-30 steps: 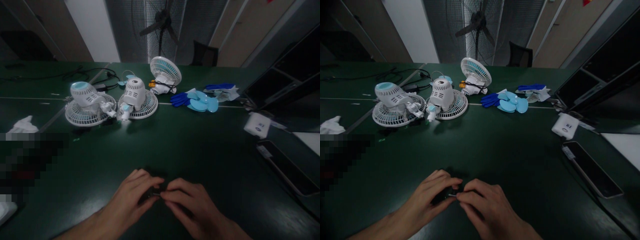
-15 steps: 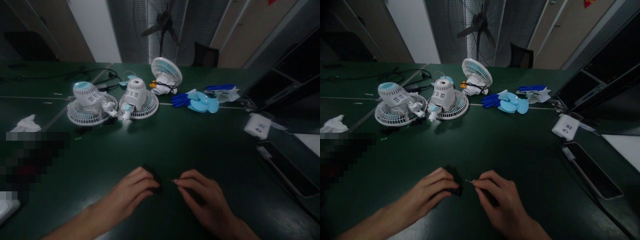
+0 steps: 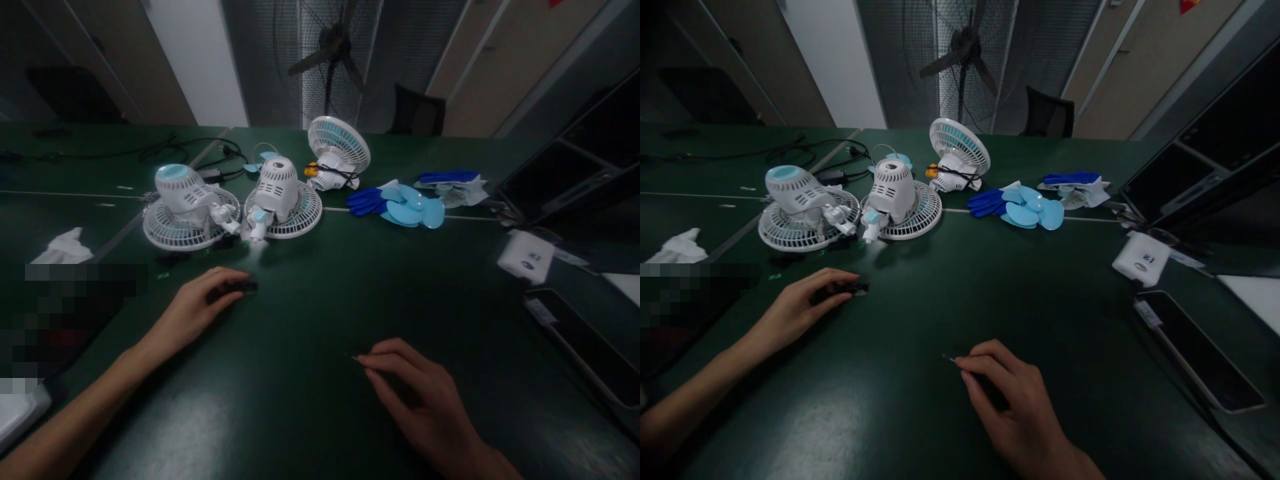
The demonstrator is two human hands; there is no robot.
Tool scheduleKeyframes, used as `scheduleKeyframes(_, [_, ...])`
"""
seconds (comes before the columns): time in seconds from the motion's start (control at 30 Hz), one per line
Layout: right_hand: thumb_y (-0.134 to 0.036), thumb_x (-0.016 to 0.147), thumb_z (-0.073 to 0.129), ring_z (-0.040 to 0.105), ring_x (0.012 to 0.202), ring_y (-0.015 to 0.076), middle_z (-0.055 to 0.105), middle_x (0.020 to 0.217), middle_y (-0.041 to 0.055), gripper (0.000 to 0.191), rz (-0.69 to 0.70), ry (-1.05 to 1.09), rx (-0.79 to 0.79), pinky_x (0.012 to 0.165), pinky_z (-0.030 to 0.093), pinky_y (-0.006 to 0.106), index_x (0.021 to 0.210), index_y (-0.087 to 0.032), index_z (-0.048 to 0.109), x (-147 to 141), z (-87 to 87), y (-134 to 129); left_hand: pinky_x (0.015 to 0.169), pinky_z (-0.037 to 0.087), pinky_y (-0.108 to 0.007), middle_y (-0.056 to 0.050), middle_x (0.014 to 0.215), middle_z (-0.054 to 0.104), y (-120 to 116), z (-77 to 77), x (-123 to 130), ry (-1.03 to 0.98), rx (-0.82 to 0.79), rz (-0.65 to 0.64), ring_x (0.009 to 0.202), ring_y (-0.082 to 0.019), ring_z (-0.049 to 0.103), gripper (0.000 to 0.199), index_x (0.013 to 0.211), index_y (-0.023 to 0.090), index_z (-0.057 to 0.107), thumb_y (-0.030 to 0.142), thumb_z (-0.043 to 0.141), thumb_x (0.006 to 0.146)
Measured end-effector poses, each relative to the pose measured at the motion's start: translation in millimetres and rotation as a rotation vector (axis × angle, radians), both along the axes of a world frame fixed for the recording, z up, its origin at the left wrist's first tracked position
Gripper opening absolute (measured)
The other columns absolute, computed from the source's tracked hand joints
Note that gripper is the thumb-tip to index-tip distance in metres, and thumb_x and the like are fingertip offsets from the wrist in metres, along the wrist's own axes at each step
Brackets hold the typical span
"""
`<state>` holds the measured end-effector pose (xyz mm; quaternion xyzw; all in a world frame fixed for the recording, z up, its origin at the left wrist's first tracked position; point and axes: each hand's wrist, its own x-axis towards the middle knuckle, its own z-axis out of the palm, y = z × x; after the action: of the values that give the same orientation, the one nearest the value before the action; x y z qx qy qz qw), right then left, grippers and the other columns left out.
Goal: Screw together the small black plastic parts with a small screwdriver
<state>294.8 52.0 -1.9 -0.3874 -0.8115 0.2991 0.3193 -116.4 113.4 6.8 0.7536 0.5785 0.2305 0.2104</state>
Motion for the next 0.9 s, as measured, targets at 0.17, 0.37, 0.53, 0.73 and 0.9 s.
scheduleKeyframes(0.17, [-0.012, 0.102, 0.056, 0.073, 0.086, 0.0135, 0.068, 0.106, 0.0037, 0.026, 0.003, 0.005, 0.019, 0.07, 0.06, 0.023, 0.121, -0.026, 0.066, -0.9, 2.1, 0.7, 0.08, 0.06, -0.031, -0.01, 0.133, 0.066, 3.2, 5.1, -21.9, 0.068, -0.053, -0.035, 0.099, -0.023, 0.069, 0.049, 0.137, 0.027, 0.066, 0.056, 0.064, 0.097])
scheduleKeyframes(0.37, [-0.013, 0.102, 0.057, 0.073, 0.087, 0.0146, 0.068, 0.107, 0.0045, 0.026, -0.002, -0.003, 0.019, 0.07, 0.061, 0.024, 0.123, -0.026, 0.066, 1.3, -1.6, 0.3, 0.091, 0.057, -0.035, -0.009, 0.118, 0.067, 11.0, 4.6, -37.0, 0.109, -0.04, -0.098, 0.104, -0.024, 0.066, 0.036, 0.11, 0.023, 0.073, 0.054, 0.056, 0.102])
scheduleKeyframes(0.53, [-0.013, 0.102, 0.057, 0.073, 0.087, 0.0144, 0.067, 0.109, 0.0048, 0.028, -0.003, -0.007, 0.007, 0.07, 0.06, 0.025, 0.124, -0.027, 0.065, 2.0, -5.6, 0.7, 0.075, 0.055, -0.029, -0.007, 0.114, 0.066, 11.5, 6.5, -39.5, 0.109, -0.066, -0.079, 0.089, -0.02, 0.064, 0.032, 0.11, 0.023, 0.07, 0.052, 0.065, 0.098])
scheduleKeyframes(0.73, [-0.013, 0.102, 0.057, 0.072, 0.085, 0.0134, 0.067, 0.108, 0.0041, 0.027, 0.0, 0.005, -0.011, 0.069, 0.059, 0.024, 0.124, -0.028, 0.065, 1.2, -5.2, 0.6, 0.076, 0.052, -0.028, -0.005, 0.114, 0.068, 12.4, 11.3, -18.9, -0.076, -0.039, 0.028, 0.096, -0.021, 0.066, 0.032, 0.109, 0.023, 0.07, 0.052, 0.071, 0.094])
scheduleKeyframes(0.9, [-0.012, 0.102, 0.057, 0.071, 0.084, 0.0125, 0.068, 0.106, 0.0031, 0.027, -0.01, 0.021, -0.005, 0.069, 0.057, 0.023, 0.122, -0.028, 0.066, -1.1, -3.7, 0.6, 0.073, 0.052, -0.029, -0.005, 0.114, 0.069, 13.8, 10.5, -7.0, -0.056, -0.075, 0.022, 0.089, -0.02, 0.066, 0.035, 0.109, 0.023, 0.071, 0.054, 0.071, 0.093])
